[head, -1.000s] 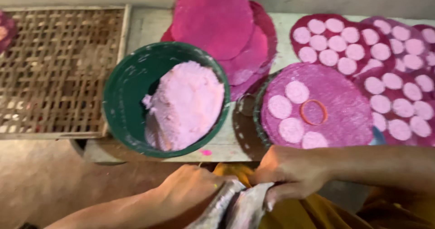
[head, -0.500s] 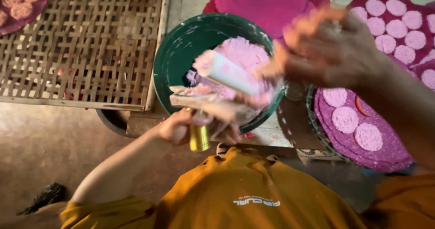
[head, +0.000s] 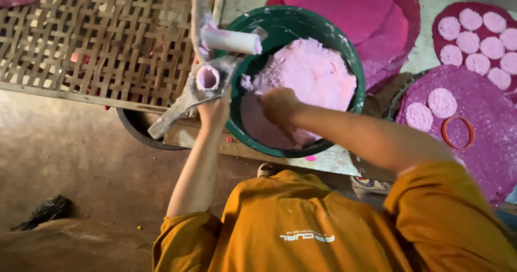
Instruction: The person prepares circular pink cakes by filling a handheld press with pink dough and stamping them onto round mats, then places the mats into a large steamer and later stacks the finished products.
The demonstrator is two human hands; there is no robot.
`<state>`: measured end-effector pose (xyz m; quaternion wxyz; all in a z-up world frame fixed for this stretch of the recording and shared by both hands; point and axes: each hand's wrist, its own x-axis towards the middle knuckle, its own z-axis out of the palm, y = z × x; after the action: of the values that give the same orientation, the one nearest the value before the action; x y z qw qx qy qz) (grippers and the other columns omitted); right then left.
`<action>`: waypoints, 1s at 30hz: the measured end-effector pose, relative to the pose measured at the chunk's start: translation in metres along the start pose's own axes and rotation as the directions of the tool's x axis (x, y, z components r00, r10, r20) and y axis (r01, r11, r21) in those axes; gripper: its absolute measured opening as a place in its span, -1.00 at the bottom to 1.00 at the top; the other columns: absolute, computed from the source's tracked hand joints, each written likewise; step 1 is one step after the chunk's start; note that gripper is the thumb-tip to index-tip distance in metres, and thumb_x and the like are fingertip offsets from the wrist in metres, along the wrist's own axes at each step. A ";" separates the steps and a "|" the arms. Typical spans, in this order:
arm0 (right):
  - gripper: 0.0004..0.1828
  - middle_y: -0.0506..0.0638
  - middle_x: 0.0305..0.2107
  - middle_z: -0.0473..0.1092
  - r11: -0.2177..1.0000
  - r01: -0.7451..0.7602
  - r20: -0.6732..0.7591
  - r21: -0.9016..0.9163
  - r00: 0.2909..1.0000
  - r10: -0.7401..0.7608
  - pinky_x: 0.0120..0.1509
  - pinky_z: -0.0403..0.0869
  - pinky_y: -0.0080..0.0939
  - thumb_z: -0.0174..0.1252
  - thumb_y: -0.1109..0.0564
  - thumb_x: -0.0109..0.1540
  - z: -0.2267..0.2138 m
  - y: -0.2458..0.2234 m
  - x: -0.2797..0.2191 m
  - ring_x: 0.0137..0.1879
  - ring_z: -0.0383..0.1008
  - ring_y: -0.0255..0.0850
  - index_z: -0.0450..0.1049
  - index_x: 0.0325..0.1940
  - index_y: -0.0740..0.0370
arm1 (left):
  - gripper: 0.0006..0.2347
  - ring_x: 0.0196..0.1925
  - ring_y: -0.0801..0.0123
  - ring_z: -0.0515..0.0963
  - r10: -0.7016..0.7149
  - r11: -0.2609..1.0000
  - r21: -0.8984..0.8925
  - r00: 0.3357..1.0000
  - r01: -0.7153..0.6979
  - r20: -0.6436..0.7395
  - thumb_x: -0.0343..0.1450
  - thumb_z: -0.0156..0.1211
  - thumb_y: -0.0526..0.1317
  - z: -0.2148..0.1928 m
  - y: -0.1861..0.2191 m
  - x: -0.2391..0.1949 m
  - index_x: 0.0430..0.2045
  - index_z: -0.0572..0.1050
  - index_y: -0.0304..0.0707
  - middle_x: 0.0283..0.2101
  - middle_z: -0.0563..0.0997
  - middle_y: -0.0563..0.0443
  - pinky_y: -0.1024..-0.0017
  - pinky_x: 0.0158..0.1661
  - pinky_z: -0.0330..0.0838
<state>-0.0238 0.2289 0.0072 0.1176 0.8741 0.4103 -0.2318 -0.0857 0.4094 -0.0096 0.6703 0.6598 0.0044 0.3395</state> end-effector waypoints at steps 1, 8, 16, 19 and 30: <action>-0.75 0.20 -0.20 0.53 0.999 -0.006 -0.011 0.040 1.000 0.007 -0.11 0.53 0.07 0.18 0.03 0.22 -0.005 0.008 -0.001 -0.09 0.59 0.10 0.58 -0.09 0.16 | -0.62 -0.02 0.41 0.49 0.009 0.999 -0.032 1.000 -0.009 -0.003 0.43 0.21 -0.48 0.001 0.000 -0.001 0.13 0.31 -0.34 -0.04 0.47 0.04 0.49 -0.01 0.42; -0.44 0.29 -0.26 0.53 0.999 -0.032 -0.149 0.042 0.988 0.038 -0.15 0.50 0.17 -0.05 0.27 0.23 -0.080 0.084 -0.063 -0.18 0.58 0.20 0.30 0.35 0.10 | -0.71 -0.34 0.57 0.47 -0.174 0.970 -0.175 0.984 0.168 -0.021 0.43 0.14 -0.48 0.000 0.000 -0.003 0.02 0.37 -0.27 -0.22 0.47 0.10 0.57 -0.38 0.38; -0.45 0.21 -0.24 0.55 0.987 -0.116 -0.112 -0.106 0.988 0.104 -0.16 0.56 0.14 -0.07 0.26 0.28 -0.077 0.084 -0.033 -0.20 0.62 0.13 0.40 0.32 -0.18 | -0.48 0.11 0.42 0.47 -0.053 0.996 -0.076 0.996 0.048 -0.071 0.33 0.15 -0.51 0.009 0.015 0.005 0.25 0.28 -0.41 0.08 0.46 -0.02 0.51 0.14 0.36; -0.55 0.18 -0.24 0.56 0.990 -0.043 -0.068 -0.133 0.997 0.034 -0.13 0.57 0.09 -0.03 0.22 0.27 -0.053 0.076 -0.028 -0.17 0.62 0.10 0.45 0.23 -0.06 | -0.48 0.17 0.40 0.48 -0.055 0.994 -0.096 0.997 0.049 -0.056 0.36 0.20 -0.50 0.010 0.023 0.005 0.27 0.29 -0.42 0.13 0.48 -0.04 0.49 0.23 0.34; -0.59 0.05 -0.14 0.59 0.958 0.037 0.068 0.284 0.996 -0.059 0.01 0.52 0.07 0.01 0.04 0.34 -0.089 0.044 -0.126 -0.09 0.61 0.05 0.49 0.23 -0.37 | -0.60 0.11 0.32 0.53 -0.031 0.998 0.055 0.999 0.030 0.018 0.38 0.28 -0.44 0.003 0.033 0.011 0.12 0.38 -0.31 0.14 0.48 -0.09 0.43 0.15 0.42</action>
<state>-0.0321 0.1526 0.1475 0.0013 0.8624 0.3893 -0.3237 -0.0913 0.4085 0.0251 0.6569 0.6810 0.0174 0.3230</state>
